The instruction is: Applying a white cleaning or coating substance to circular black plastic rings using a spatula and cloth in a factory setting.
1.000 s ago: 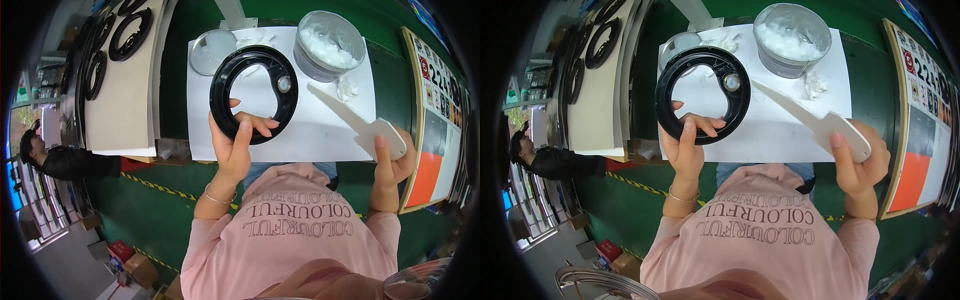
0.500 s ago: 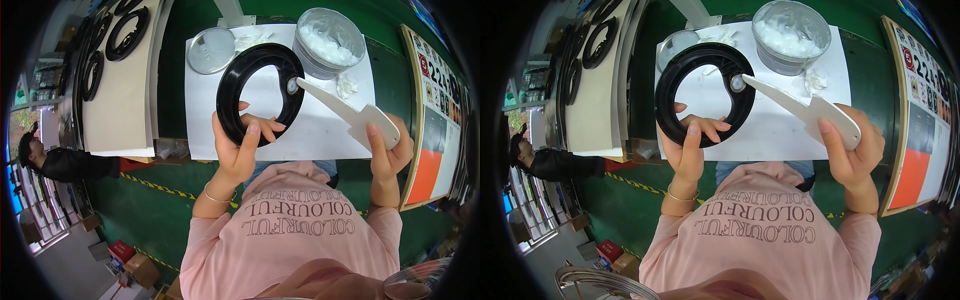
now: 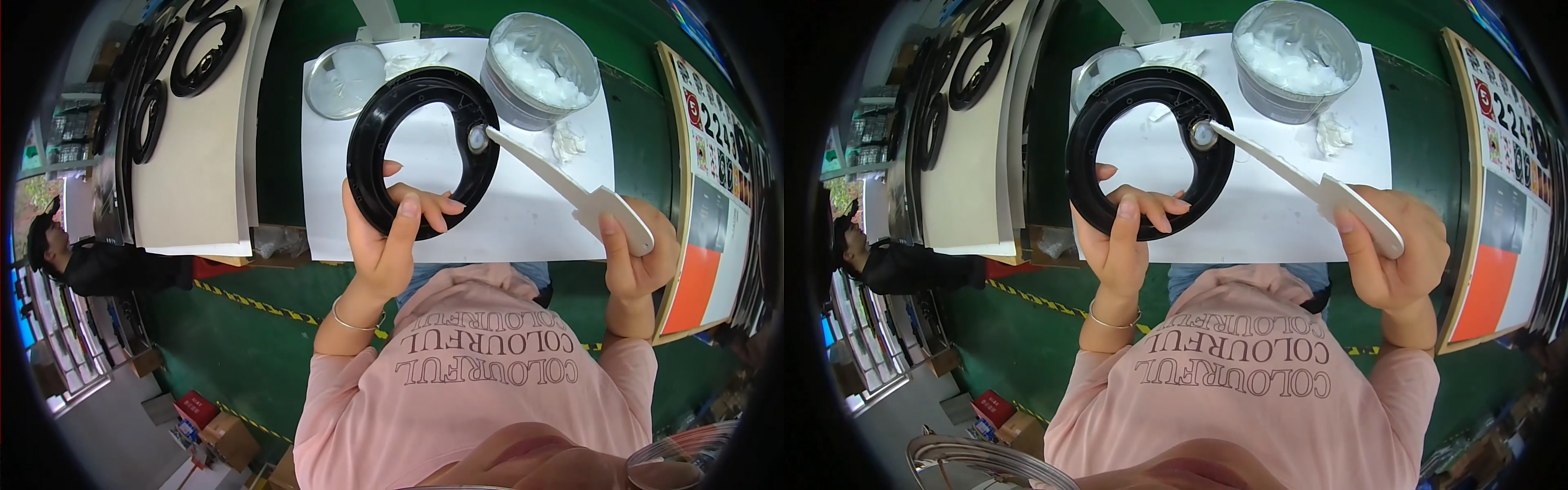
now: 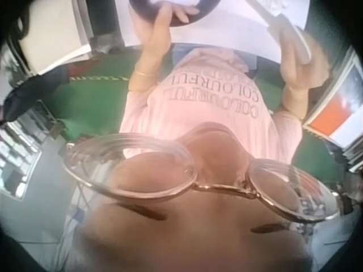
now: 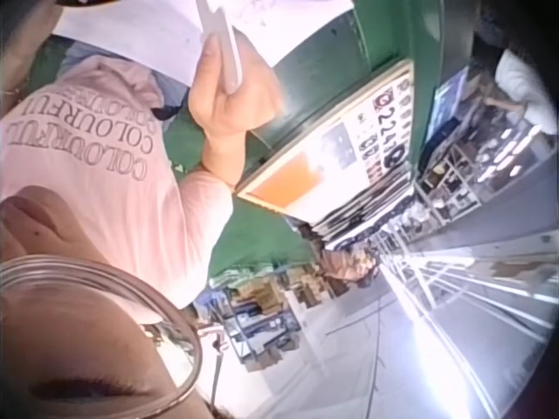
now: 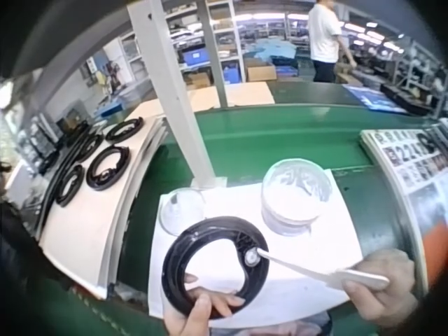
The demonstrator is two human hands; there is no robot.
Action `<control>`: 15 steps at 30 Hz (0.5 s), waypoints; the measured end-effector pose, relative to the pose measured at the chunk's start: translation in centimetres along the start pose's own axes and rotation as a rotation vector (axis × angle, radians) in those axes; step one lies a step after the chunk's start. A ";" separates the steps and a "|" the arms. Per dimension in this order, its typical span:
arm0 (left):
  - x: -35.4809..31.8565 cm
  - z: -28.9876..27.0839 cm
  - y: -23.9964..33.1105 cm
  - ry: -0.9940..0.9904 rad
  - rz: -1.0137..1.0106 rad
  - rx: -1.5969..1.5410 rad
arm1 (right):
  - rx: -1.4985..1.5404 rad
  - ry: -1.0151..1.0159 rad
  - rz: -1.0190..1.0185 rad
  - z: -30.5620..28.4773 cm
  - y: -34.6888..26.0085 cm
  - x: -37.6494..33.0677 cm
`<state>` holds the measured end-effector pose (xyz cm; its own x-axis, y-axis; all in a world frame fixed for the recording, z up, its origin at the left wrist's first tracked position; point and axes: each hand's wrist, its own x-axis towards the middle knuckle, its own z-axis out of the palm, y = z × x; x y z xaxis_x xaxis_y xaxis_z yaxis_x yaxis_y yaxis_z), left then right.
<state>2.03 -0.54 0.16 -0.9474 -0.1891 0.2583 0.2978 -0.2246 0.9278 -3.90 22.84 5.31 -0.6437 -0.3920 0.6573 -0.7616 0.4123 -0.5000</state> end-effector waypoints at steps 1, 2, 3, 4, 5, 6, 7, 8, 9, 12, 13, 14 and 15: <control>0.0 0.0 0.0 0.000 0.001 -0.002 | 0.009 0.009 -0.013 0.1 0.0 0.1; 0.0 0.0 0.0 0.001 0.000 -0.002 | 0.009 0.008 -0.012 0.1 0.0 0.1; 0.0 0.0 0.0 -0.002 0.001 -0.005 | 0.003 0.010 -0.021 0.2 0.0 0.2; 0.0 0.0 0.0 -0.005 0.002 -0.007 | -0.003 0.011 -0.030 0.3 -0.1 0.3; 0.0 0.0 0.0 -0.005 0.001 -0.008 | -0.004 0.011 -0.030 0.3 -0.1 0.4; -0.1 0.0 0.0 -0.014 0.010 0.001 | -0.013 -0.007 -0.028 0.2 -0.2 0.5; -0.1 0.0 0.0 -0.024 0.018 0.010 | -0.022 -0.023 -0.025 0.2 -0.3 0.5; -0.1 0.0 0.0 -0.024 0.018 0.010 | -0.023 -0.023 -0.024 0.2 -0.3 0.6; -0.1 0.1 0.0 -0.036 0.031 0.048 | -0.037 -0.024 -0.034 0.2 -0.3 0.6; -0.1 0.2 0.1 -0.061 0.048 0.108 | -0.075 -0.049 -0.048 0.1 -0.7 1.0; -0.1 0.2 0.1 -0.075 0.052 0.128 | -0.098 -0.072 -0.051 0.1 -0.9 1.1; -0.1 0.1 0.0 -0.075 0.052 0.128 | -0.099 -0.072 -0.051 0.1 -1.0 1.1; -0.2 0.0 -0.2 -0.093 0.067 0.137 | -0.098 -0.111 -0.046 0.0 -1.2 1.2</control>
<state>2.14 -0.41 -0.08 -0.9347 -0.1083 0.3386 0.3477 -0.0805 0.9341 -3.77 21.87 6.67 -0.6170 -0.4985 0.6089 -0.7828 0.4683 -0.4098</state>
